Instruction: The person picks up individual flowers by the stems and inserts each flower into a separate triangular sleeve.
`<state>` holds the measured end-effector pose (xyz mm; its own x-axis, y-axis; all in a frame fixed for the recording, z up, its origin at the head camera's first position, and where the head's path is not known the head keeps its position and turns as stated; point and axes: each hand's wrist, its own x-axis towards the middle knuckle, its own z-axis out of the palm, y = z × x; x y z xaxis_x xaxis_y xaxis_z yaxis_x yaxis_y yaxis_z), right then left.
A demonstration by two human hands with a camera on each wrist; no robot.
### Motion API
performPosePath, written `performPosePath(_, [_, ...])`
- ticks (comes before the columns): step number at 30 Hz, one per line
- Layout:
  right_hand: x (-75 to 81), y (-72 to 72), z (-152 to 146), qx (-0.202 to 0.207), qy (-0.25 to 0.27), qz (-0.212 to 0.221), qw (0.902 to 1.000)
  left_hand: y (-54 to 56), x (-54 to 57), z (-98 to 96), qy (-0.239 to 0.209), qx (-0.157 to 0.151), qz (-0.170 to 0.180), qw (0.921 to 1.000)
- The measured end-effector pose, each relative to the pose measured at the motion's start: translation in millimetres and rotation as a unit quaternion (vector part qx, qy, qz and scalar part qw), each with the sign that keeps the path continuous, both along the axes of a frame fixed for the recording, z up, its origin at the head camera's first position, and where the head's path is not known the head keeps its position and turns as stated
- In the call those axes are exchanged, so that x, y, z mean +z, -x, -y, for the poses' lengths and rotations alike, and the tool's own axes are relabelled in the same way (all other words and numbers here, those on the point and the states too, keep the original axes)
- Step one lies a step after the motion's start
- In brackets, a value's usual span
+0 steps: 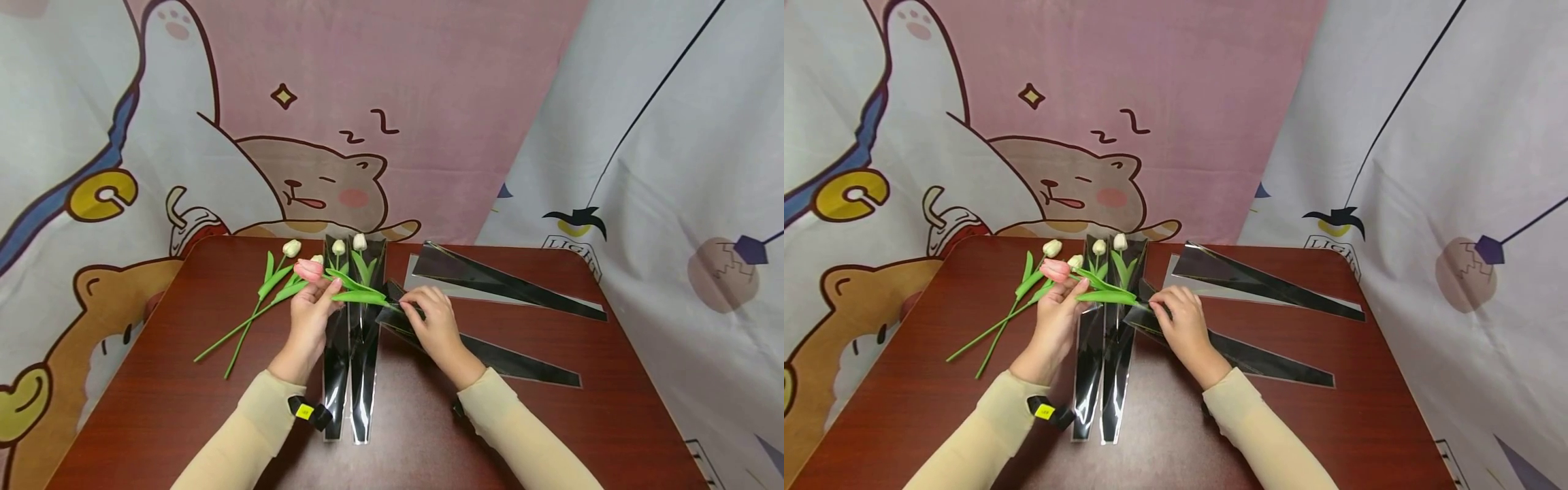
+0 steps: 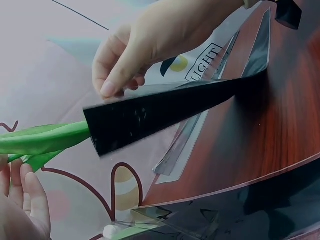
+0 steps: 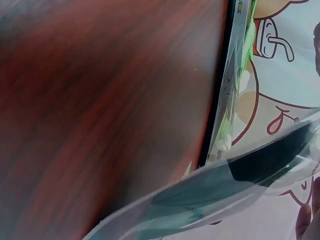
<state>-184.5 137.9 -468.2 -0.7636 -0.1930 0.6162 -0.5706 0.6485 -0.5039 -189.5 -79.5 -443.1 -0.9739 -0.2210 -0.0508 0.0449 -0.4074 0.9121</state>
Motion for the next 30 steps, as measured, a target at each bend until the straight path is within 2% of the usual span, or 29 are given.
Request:
performPosePath(4, [0.7,0.3,-1,-0.004,0.001,0.004,1.0,-0.7,-0.5,-2.6,0.003,-0.01,-0.003,0.9999])
performPosePath(12, [6.1,-0.8,8,0.018,-0.003,-0.005,0.9998,-5.0,-8.1,-18.4,0.052,-0.055,0.004,0.9971])
performPosePath(21, [1.9,-1.9,5,0.018,-0.001,-0.008,0.9998,-6.1,-9.0,-17.6,0.007,-0.067,0.02,0.9975])
performPosePath(30, [5.8,-1.5,10,0.026,0.005,-0.023,0.9994,-7.4,-8.8,-19.8,0.028,-0.075,0.025,0.9964])
